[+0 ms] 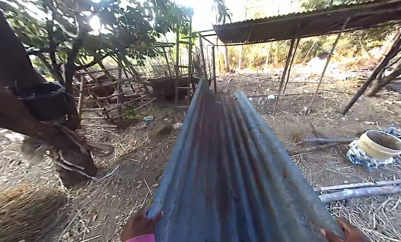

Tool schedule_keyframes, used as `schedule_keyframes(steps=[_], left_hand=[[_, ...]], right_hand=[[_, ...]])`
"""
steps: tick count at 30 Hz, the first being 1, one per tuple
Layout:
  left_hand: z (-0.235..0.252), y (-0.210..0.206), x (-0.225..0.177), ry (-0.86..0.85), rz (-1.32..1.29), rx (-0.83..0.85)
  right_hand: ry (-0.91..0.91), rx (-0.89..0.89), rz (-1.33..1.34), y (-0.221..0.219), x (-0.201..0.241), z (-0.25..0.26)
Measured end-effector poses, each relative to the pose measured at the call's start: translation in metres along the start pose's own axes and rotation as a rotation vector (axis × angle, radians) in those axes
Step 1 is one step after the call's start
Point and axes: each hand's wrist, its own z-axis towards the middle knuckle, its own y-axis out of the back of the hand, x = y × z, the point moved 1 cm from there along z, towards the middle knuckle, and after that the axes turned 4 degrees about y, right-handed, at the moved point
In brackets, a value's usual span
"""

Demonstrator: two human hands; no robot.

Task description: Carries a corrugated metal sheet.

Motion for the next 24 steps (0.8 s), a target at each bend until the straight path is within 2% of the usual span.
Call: schedule_keyframes(steps=[4,8,14,20,24], left_hand=[[0.071,0.024,-0.008,-0.023,-0.046,-0.068],[0.163,0.071,-0.012,-0.051,-0.014,-0.121],[0.248,0.130,-0.030,-0.062,-0.044,-0.170],[0.329,0.158,-0.046,-0.076,-0.061,-0.209],[0.397,0.156,-0.060,-0.107,-0.076,-0.239]], right_hand=[[0.081,-0.094,0.056,-0.032,0.078,0.032],[0.110,-0.164,0.078,-0.065,0.174,0.064],[0.184,-0.290,0.082,-0.085,0.276,0.094],[0.234,-0.368,0.121,-0.111,0.337,0.136],[0.239,-0.392,0.158,-0.141,0.376,0.179]])
